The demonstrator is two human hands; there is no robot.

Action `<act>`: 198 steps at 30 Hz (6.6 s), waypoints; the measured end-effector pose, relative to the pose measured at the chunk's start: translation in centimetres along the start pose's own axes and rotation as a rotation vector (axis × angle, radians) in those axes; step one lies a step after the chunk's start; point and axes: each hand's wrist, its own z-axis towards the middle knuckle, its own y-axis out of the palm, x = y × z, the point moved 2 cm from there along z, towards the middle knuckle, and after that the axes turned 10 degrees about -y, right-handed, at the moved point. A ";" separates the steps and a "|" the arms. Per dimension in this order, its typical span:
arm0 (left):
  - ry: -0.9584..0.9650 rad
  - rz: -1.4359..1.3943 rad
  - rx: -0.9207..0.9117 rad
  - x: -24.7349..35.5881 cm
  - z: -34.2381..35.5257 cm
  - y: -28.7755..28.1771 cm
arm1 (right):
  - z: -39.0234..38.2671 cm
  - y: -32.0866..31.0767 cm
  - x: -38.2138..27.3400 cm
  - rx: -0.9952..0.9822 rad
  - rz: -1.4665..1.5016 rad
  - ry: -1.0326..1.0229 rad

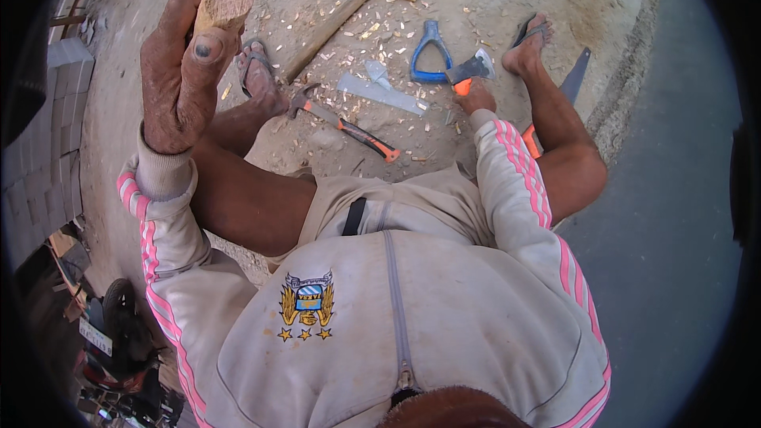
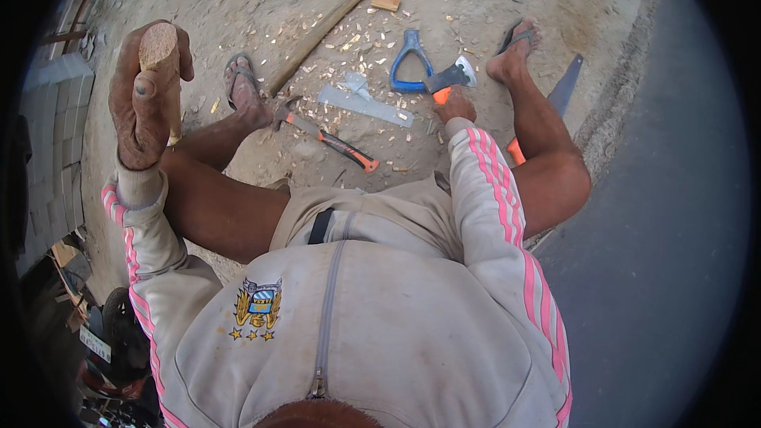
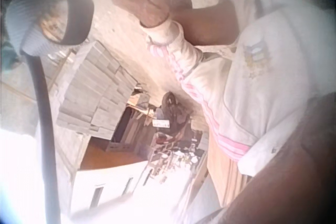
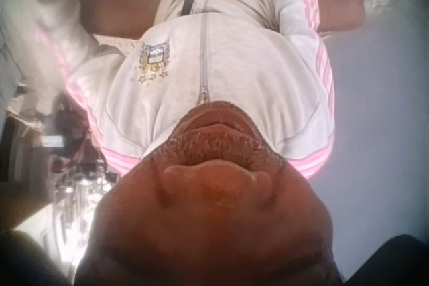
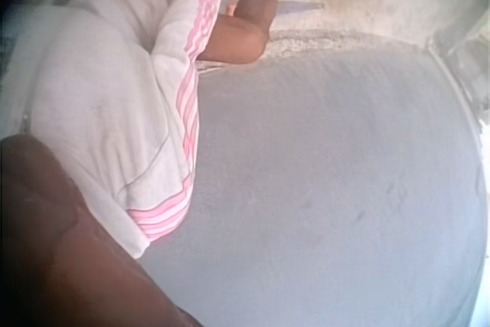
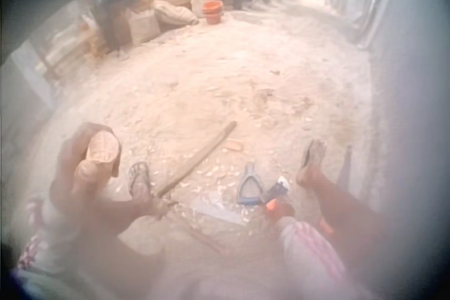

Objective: The person sits on the ground and uses a small axe to shave and shape a piece of wood held in their left hand. They repeatedly strike the wood to remove shavings and refine its shape. Later, they insert the shaped wood into a blue plastic handle and tap it to secure the fit.

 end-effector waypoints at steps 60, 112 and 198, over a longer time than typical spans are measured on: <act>0.163 -0.006 -0.310 1.8 -0.6 4.0 | -19.7 -43.4 -18.2 0.045 0.820 -0.958; 0.119 0.021 -0.181 0.5 -0.4 3.6 | -17.6 -39.4 -25.3 0.230 1.367 -1.143; -0.006 0.425 0.233 -3.7 -8.1 -1.2 | -26.6 -36.1 -31.1 0.167 0.915 -0.942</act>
